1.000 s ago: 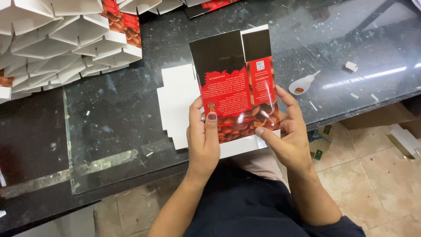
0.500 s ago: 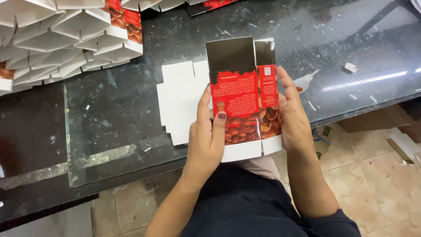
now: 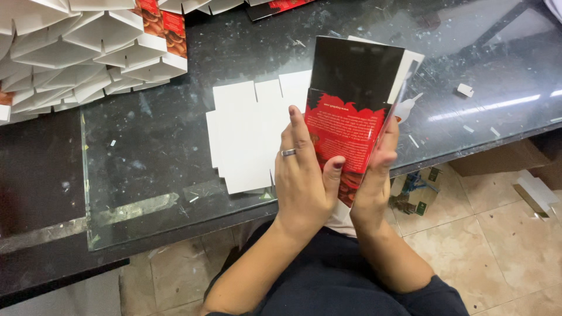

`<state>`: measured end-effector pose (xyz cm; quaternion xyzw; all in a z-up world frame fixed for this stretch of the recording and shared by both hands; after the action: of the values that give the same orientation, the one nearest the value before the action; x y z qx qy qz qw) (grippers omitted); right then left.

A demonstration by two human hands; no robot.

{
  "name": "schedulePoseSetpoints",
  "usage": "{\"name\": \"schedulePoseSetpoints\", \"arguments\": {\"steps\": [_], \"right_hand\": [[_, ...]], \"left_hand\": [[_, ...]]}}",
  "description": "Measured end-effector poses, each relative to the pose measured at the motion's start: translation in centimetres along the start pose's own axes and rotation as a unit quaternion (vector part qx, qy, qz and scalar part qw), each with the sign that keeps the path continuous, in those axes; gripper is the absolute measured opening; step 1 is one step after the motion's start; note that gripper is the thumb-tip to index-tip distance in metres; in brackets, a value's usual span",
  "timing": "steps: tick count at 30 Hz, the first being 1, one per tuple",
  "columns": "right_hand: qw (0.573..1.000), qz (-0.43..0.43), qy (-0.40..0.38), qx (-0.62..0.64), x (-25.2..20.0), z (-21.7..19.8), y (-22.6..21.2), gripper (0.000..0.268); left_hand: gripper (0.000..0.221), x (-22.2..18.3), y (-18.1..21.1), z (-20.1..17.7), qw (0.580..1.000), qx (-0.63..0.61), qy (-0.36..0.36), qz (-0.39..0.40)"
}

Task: The person assembles small rectangular boxes by applying glue to printed inserts and folding the cardboard flaps to form the box shape. Completed boxes are stacked on the left side of the table.

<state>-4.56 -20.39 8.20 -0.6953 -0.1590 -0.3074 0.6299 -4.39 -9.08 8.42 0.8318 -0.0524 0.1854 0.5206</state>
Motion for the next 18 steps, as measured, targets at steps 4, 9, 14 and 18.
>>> {"name": "schedulePoseSetpoints", "arguments": {"steps": [4, 9, 14, 18], "right_hand": [[0.996, -0.041, 0.03, -0.072, 0.4, 0.9, -0.6, 0.074], [0.994, -0.036, 0.094, -0.031, 0.6, 1.0, 0.1, 0.08], [0.998, -0.019, 0.037, 0.045, 1.4, 0.4, 1.9, 0.066], [0.979, 0.045, 0.027, 0.195, 1.1, -0.8, 6.8, 0.057]], "left_hand": [[0.076, 0.0, -0.4, 1.1, 1.0, -0.013, 0.021, 0.005], [0.064, 0.1, 0.0, 1.4, 0.999, -0.03, 0.045, 0.006], [0.061, 1.2, -0.6, 0.3, 0.999, -0.026, 0.022, -0.006], [0.061, 1.7, -1.4, -0.8, 0.995, -0.058, -0.046, -0.071]]}}
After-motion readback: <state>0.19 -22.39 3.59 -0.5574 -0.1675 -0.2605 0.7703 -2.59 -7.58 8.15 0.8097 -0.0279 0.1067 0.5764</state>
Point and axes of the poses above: each hand's wrist, its own x-axis towards the middle knuckle, its own z-axis out of the palm, y = z × x, the point moved 4 cm from there along x, towards the middle knuckle, and after that the axes turned 13 degrees about -z, right-handed, at the moved point
